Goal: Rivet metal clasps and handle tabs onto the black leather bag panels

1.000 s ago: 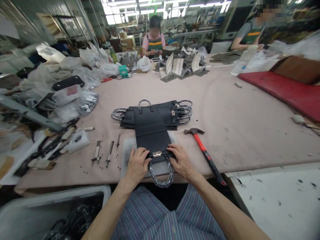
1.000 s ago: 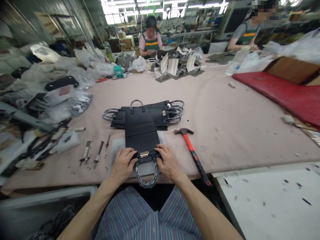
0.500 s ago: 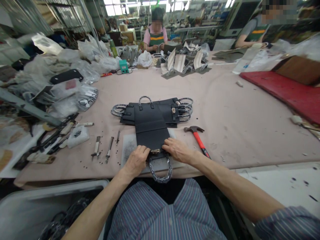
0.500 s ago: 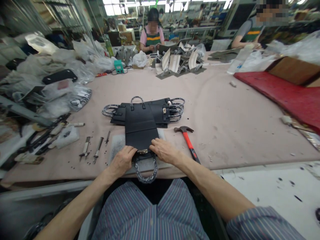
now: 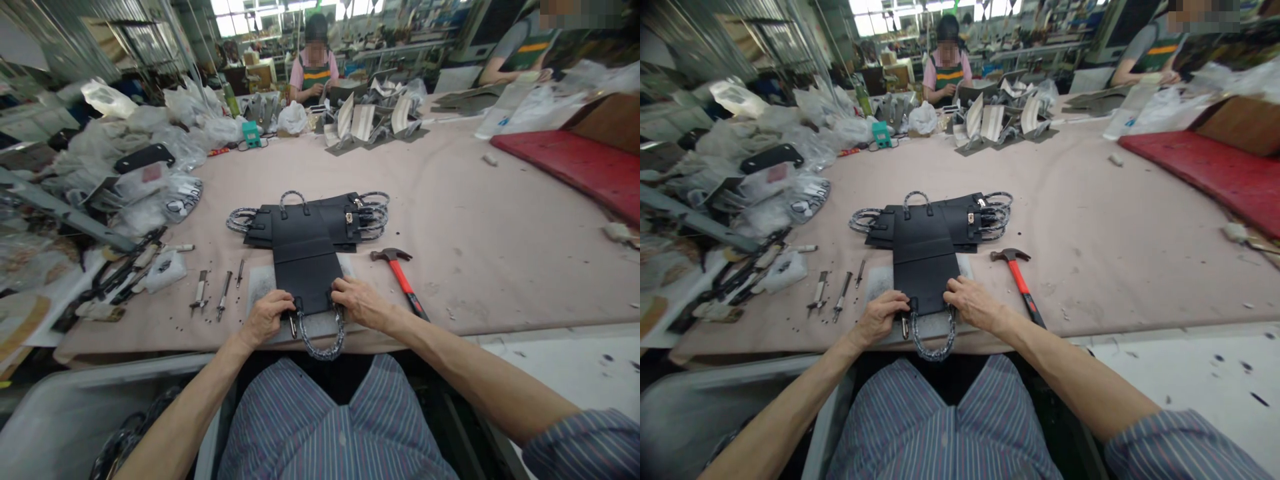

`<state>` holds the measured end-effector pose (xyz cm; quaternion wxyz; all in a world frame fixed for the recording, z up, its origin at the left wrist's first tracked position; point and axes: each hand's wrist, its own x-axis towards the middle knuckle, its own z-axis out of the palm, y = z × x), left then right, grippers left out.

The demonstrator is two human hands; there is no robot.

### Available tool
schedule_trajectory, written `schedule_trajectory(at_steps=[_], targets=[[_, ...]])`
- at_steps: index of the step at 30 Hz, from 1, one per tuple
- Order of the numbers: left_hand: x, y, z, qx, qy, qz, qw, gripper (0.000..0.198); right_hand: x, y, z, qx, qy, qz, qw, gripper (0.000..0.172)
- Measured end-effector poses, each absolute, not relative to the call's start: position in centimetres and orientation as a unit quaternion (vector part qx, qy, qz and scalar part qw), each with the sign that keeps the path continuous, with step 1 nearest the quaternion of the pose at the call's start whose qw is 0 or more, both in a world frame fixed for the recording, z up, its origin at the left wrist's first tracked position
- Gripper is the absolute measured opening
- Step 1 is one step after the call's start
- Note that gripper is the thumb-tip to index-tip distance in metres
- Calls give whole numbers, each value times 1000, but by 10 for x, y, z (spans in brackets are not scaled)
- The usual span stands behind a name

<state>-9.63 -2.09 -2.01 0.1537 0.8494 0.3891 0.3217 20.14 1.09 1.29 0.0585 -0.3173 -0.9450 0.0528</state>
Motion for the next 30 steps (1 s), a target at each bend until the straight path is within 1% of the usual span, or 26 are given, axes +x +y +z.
schedule_trajectory(at_steps=[3, 6, 10, 12, 15, 17, 22, 26, 30], targets=[[-98, -24, -21, 854, 387, 314, 150, 44, 208, 9, 4, -319, -939, 69, 106, 25], [-96, -29, -23, 860, 392, 309, 112, 42, 210, 2, -5, -328, -932, 70, 139, 28], [-93, -35, -26, 864, 387, 313, 79, 41, 206, -11, -19, -357, -880, 132, 286, 46], [-92, -36, -27, 860, 390, 317, 88, 41, 201, -18, -24, -391, -848, 151, 324, 51], [-91, -37, -26, 850, 410, 317, 88, 38, 195, -24, -27, -464, -815, 127, 322, 47], [-91, -39, -25, 842, 431, 317, 73, 35, 193, -27, -29, -480, -810, 115, 316, 46], [-88, -41, -21, 836, 442, 317, 76, 30, 196, -26, -40, -462, -825, 99, 311, 49], [-85, -41, -21, 828, 447, 330, 76, 30, 198, -22, -48, -443, -840, 77, 304, 48], [-99, -45, -17, 793, 471, 371, 112, 32, 198, -21, -47, -442, -836, 73, 316, 51]])
